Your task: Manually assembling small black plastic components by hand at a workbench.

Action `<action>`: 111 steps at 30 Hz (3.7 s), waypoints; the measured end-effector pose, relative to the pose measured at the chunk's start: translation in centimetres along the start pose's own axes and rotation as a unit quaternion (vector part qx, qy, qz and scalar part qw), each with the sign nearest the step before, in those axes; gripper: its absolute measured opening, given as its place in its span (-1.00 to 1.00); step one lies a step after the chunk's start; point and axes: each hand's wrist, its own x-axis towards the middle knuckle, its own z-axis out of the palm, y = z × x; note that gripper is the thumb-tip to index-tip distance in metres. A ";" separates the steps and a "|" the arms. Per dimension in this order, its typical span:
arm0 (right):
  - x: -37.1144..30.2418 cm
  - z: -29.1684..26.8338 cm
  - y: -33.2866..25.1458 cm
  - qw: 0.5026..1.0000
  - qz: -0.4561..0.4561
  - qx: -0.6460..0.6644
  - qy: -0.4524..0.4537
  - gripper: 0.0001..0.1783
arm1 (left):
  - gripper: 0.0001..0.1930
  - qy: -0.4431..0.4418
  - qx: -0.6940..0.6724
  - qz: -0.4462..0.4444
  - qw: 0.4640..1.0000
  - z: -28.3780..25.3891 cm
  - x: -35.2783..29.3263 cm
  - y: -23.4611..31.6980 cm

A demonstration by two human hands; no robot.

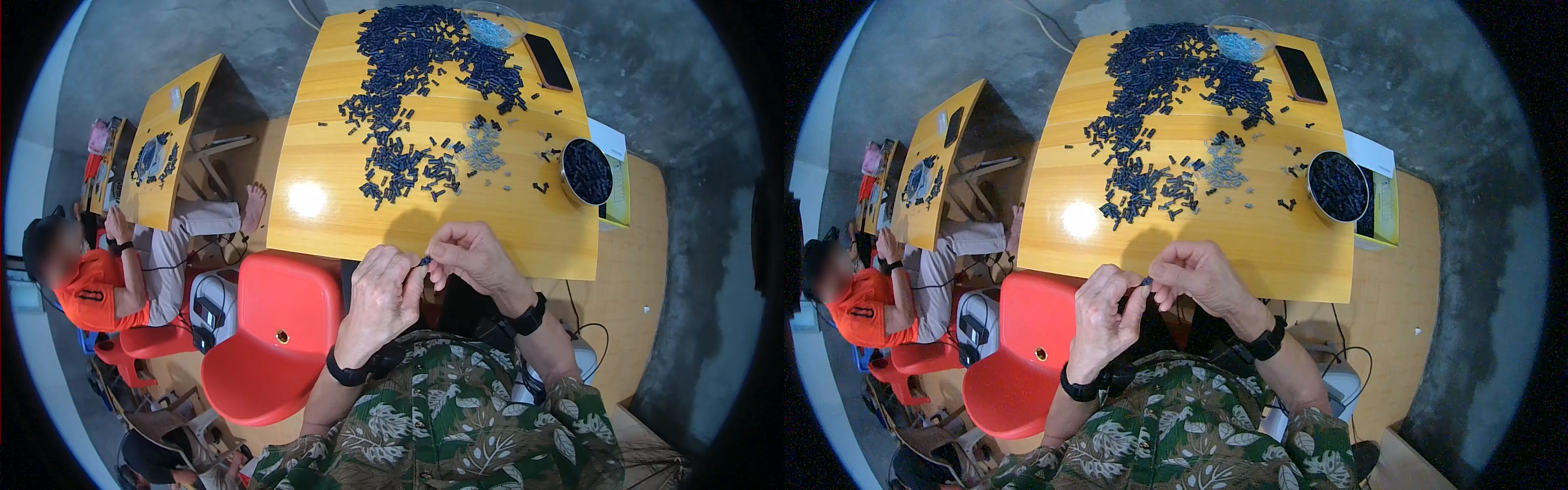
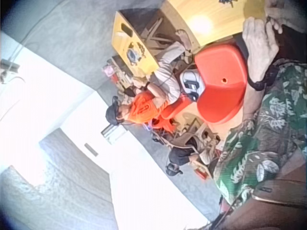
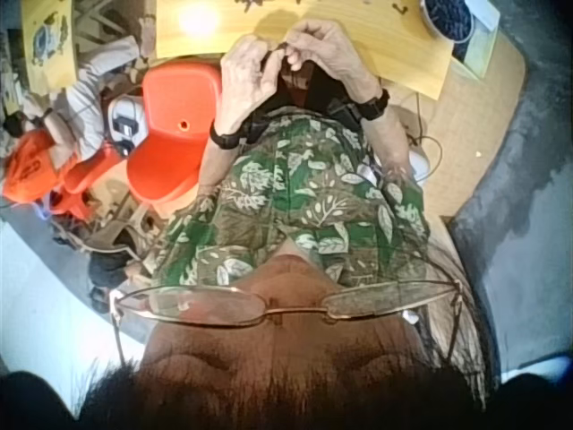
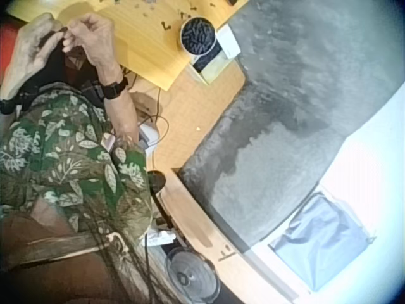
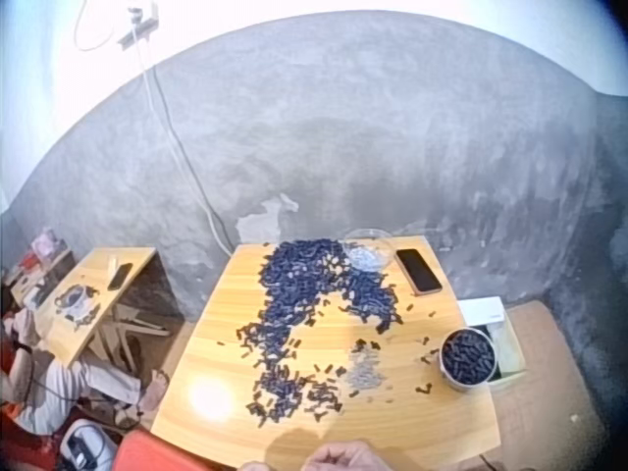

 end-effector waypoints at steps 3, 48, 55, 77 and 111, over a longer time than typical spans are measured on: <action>0.2 0.1 -0.3 1.000 -0.004 -0.018 -0.005 -0.81 | -0.88 -0.001 0.004 -0.017 1.000 0.0 -0.1 0.2; 1.1 -1.0 0.6 0.980 0.085 0.101 -0.148 -0.56 | -0.84 0.041 0.007 -0.004 0.999 0.5 -0.2 0.1; 0.9 -0.8 1.0 0.974 0.117 0.138 -0.134 -0.56 | -0.80 0.042 -0.008 0.019 0.999 0.7 -0.4 -0.2; 0.1 -0.6 2.3 0.984 0.077 0.124 -0.104 -0.68 | -0.85 0.010 -0.028 0.019 0.999 1.4 -0.8 -0.8; -1.0 1.1 2.3 0.979 0.097 0.156 -0.086 -0.74 | -0.86 0.035 -0.054 -0.018 0.998 1.5 -2.2 -1.3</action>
